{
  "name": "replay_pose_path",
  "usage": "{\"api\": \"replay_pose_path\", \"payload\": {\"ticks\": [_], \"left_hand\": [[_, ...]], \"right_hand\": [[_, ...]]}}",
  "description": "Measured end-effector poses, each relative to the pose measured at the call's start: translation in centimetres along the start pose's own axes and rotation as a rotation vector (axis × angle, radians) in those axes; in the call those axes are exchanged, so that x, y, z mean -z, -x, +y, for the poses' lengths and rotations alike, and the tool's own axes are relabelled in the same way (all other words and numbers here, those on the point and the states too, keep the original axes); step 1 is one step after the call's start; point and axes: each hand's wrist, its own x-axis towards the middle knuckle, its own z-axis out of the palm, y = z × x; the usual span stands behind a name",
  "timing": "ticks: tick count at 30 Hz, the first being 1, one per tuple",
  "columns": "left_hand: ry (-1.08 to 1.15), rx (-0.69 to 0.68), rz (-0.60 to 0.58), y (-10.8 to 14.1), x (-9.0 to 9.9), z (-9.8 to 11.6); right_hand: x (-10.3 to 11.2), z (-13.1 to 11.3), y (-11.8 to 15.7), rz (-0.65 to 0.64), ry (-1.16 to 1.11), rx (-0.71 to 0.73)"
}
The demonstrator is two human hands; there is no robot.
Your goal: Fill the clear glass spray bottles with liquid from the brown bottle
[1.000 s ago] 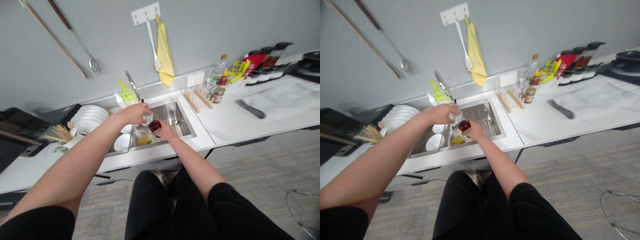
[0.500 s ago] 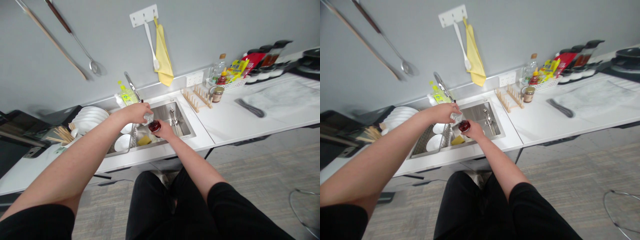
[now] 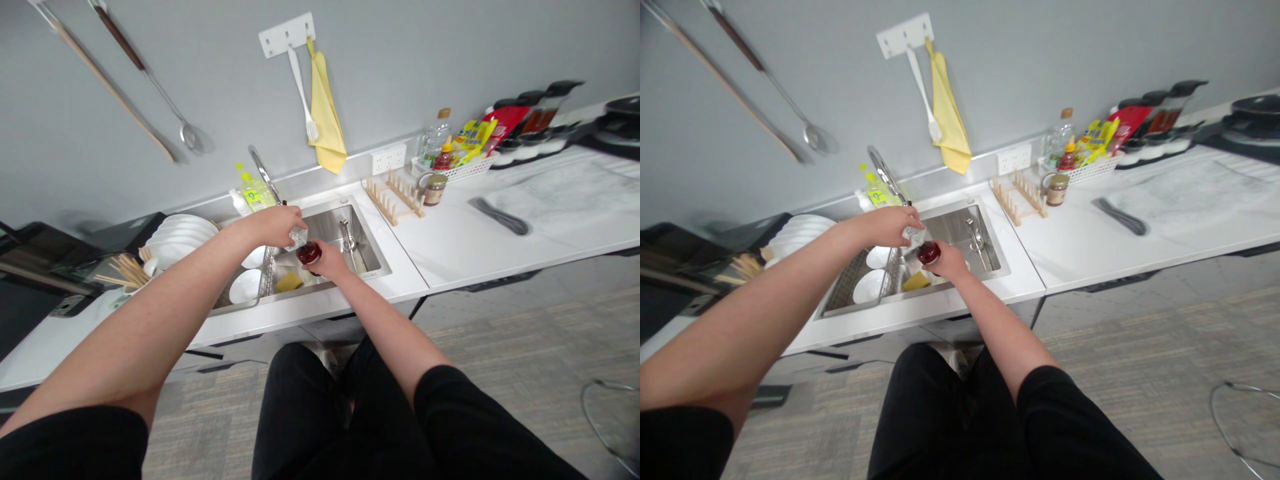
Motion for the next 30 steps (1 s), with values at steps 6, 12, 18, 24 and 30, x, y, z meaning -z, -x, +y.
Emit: {"api": "replay_pose_path", "payload": {"ticks": [6,12,18,24,30], "left_hand": [[-0.007,0.003,-0.004,0.0,0.3,0.3],[-0.014,-0.003,-0.014,-0.4,0.8,0.7],[-0.045,-0.005,-0.027,-0.6,1.1,1.0],[-0.081,-0.014,-0.043,-0.9,1.3,1.1],[-0.075,-0.016,-0.047,-1.0,1.2,0.9]], "right_hand": [[0.0,0.0,0.0,0.005,0.000,-0.002],[0.1,-0.1,0.0,0.007,-0.022,0.004],[0.1,-0.1,0.0,0.000,-0.014,-0.019],[0.2,-0.1,0.1,-0.005,-0.014,-0.012],[0.3,-0.3,0.1,-0.014,-0.012,-0.021]]}}
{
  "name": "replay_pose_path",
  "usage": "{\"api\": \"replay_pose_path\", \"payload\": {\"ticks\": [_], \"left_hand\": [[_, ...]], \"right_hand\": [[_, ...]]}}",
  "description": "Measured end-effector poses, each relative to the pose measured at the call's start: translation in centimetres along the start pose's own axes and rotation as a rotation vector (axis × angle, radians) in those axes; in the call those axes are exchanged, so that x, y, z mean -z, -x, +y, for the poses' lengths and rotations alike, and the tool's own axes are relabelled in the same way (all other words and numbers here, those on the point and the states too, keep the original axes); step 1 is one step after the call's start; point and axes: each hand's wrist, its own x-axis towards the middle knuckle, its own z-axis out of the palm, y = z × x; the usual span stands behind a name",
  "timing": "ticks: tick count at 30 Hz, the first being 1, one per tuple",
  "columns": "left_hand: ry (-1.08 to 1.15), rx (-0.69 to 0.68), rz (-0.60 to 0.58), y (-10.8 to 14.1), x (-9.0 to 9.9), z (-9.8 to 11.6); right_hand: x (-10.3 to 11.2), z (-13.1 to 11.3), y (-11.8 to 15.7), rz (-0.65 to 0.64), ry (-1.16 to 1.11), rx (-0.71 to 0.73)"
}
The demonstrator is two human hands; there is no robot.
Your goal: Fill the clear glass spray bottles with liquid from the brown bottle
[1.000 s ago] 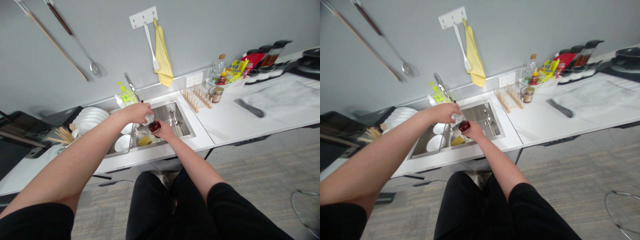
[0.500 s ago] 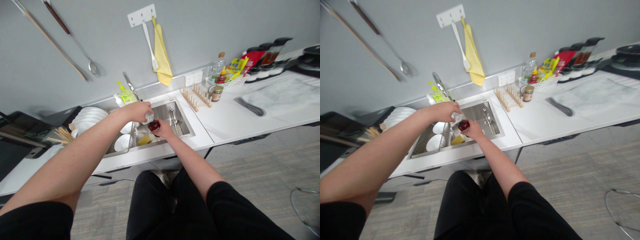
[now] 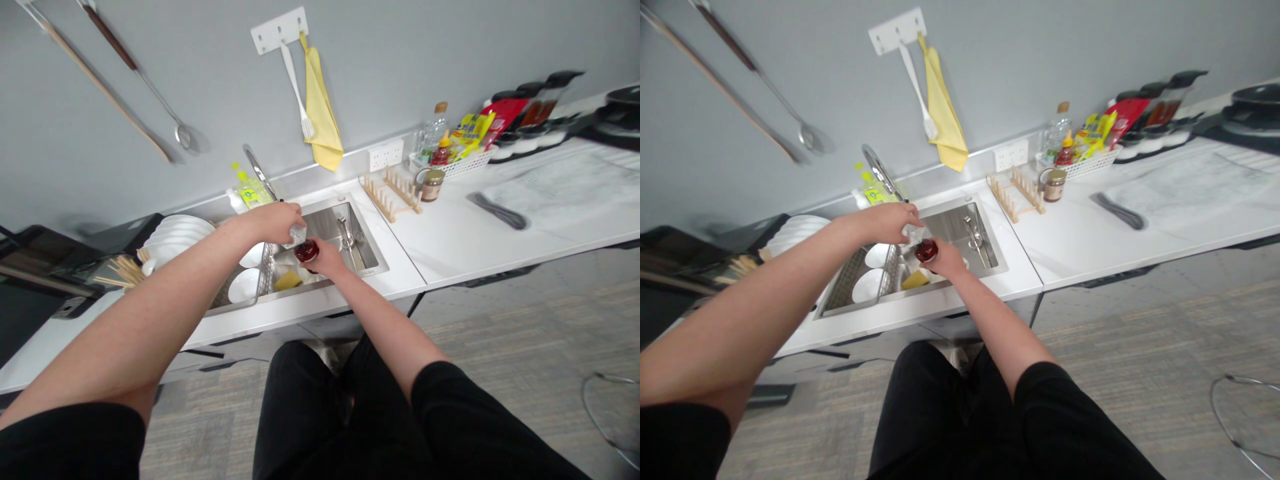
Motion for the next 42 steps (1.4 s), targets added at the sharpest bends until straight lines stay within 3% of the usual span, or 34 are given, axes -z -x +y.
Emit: {"api": "replay_pose_path", "payload": {"ticks": [15,19,28,37,42], "left_hand": [[0.086,0.001,0.060,0.6,-0.9,-0.7],[0.175,0.007,0.123,1.8,-2.1,-1.1],[0.595,0.062,0.500,5.5,-9.1,-2.0],[0.905,0.213,0.851,6.9,-16.0,1.0],[1.322,0.425,1.041,6.4,-20.5,3.4]], "right_hand": [[0.1,-0.1,0.0,-0.003,-0.011,-0.012],[-0.2,0.2,-0.1,0.000,-0.024,0.000],[-0.7,0.6,-0.1,0.013,-0.057,0.047],[-0.8,0.3,-0.1,-0.011,-0.093,0.058],[-1.3,0.5,-0.1,0.017,-0.133,0.058]]}}
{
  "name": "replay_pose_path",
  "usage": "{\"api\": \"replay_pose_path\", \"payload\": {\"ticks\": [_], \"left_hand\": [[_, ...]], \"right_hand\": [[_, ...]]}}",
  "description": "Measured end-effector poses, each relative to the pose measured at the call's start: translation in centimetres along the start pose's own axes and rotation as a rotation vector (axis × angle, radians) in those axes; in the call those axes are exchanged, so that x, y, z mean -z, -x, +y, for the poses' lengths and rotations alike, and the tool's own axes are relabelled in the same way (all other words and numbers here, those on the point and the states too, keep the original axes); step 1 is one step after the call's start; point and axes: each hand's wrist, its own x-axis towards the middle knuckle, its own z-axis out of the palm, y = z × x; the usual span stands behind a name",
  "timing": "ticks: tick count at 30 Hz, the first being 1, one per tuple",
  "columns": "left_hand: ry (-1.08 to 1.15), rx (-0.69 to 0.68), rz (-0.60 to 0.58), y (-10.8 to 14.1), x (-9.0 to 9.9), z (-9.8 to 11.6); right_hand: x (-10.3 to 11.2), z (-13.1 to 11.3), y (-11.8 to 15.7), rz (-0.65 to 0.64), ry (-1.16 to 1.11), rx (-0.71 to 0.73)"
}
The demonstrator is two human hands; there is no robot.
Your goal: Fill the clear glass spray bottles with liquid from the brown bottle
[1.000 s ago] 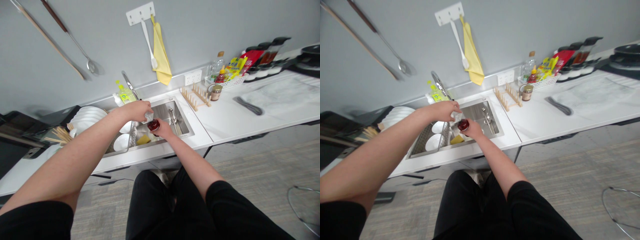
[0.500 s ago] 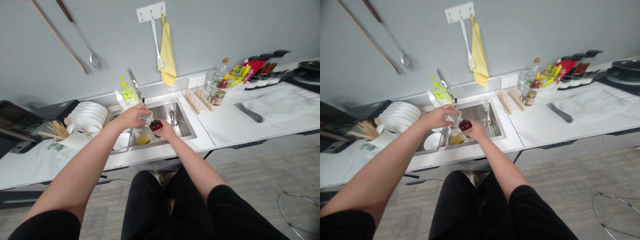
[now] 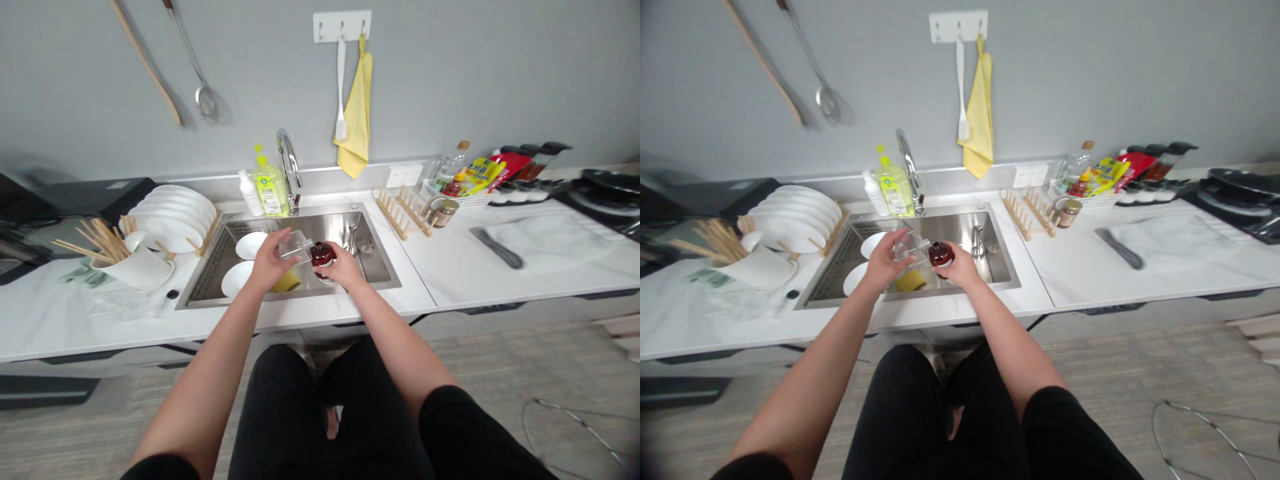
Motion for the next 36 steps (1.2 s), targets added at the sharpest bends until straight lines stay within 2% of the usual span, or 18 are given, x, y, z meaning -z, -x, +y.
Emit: {"api": "replay_pose_path", "payload": {"ticks": [4,7,11,15,18,22,29,33,36], "left_hand": [[0.345,0.153,0.212,4.0,-1.4,-2.7],[0.448,0.226,0.296,7.0,-1.9,-4.2],[0.481,0.269,0.318,9.0,-1.9,-5.6],[0.474,0.261,0.295,9.2,-2.1,-5.8],[0.444,0.248,0.238,9.0,-2.2,-5.2],[0.480,0.248,0.179,8.9,-2.2,-4.4],[0.484,0.232,0.136,8.8,-2.3,-3.3],[0.484,0.242,0.119,8.8,-2.4,-3.5],[0.504,0.247,0.110,8.8,-2.5,-4.1]], "right_hand": [[-0.1,0.3,-0.2,-0.007,0.017,-0.007],[-0.2,0.1,-0.2,0.024,0.032,-0.031],[-0.1,-0.6,0.1,0.086,-0.033,-0.056],[1.5,-1.4,0.4,0.126,-0.072,-0.071],[4.4,-1.7,1.2,0.162,-0.072,-0.073],[10.0,-1.6,3.2,0.187,-0.059,-0.045],[19.2,0.7,6.7,0.372,0.079,-0.111],[22.5,2.7,7.3,0.450,0.123,-0.128],[23.6,3.9,7.5,0.484,0.155,-0.176]]}}
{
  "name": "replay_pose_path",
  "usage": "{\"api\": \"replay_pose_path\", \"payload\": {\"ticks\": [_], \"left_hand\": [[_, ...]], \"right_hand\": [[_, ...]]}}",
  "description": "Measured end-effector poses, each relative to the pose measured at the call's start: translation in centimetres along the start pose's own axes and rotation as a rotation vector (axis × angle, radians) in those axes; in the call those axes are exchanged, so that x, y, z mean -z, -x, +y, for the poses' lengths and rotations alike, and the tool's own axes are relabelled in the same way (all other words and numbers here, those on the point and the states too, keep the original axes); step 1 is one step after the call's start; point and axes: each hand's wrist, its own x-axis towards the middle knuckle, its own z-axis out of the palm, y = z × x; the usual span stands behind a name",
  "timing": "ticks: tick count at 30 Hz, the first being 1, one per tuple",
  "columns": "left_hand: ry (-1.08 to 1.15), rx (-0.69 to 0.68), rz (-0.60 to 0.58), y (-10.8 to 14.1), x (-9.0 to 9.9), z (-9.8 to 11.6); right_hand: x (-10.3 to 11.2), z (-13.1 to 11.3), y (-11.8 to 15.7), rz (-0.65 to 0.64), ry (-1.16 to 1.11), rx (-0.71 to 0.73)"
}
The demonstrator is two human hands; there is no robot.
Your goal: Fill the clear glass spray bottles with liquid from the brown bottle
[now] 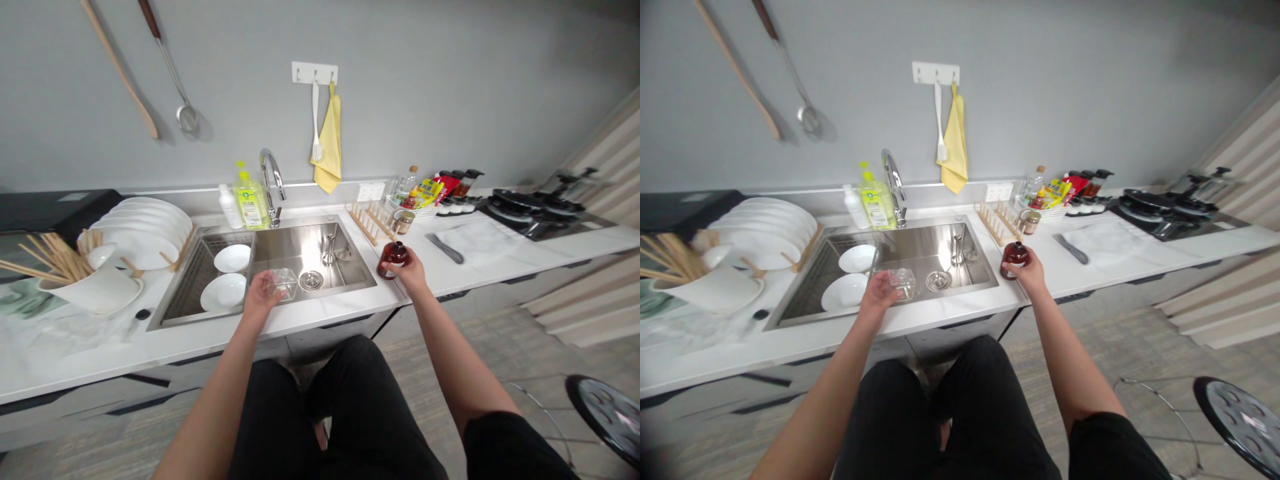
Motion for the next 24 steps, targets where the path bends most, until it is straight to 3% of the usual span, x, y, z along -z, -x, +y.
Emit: {"api": "replay_pose_path", "payload": {"ticks": [4,9,12,15,16,17,20,22,24], "left_hand": [[0.034,-0.006,-0.023,-0.1,0.3,-0.7],[0.062,-0.012,-0.037,-0.1,0.6,-1.1],[0.061,-0.016,-0.035,0.0,0.6,-1.3],[0.049,-0.027,-0.018,0.0,0.6,-1.4],[0.040,-0.033,-0.015,0.0,0.5,-1.4],[0.029,-0.039,-0.020,0.1,0.4,-1.3],[-0.011,-0.057,-0.064,0.4,0.2,-1.0],[-0.015,-0.061,-0.090,0.5,0.1,-0.8],[0.006,-0.055,-0.100,0.6,0.2,-0.6]], "right_hand": [[-0.2,1.3,0.1,0.016,0.025,-0.039],[0.0,1.9,0.4,-0.020,0.102,0.022],[0.1,0.2,2.0,0.164,0.266,0.182],[-2.1,-3.2,5.3,0.350,0.327,0.332],[-3.7,-4.5,6.6,0.306,0.286,0.351],[-5.7,-5.7,8.0,0.159,0.228,0.379],[-13.2,-8.4,11.1,-0.421,-0.033,0.328],[-18.0,-9.0,12.0,-0.600,-0.235,0.171],[-21.6,-9.0,12.2,-0.678,-0.348,0.042]]}}
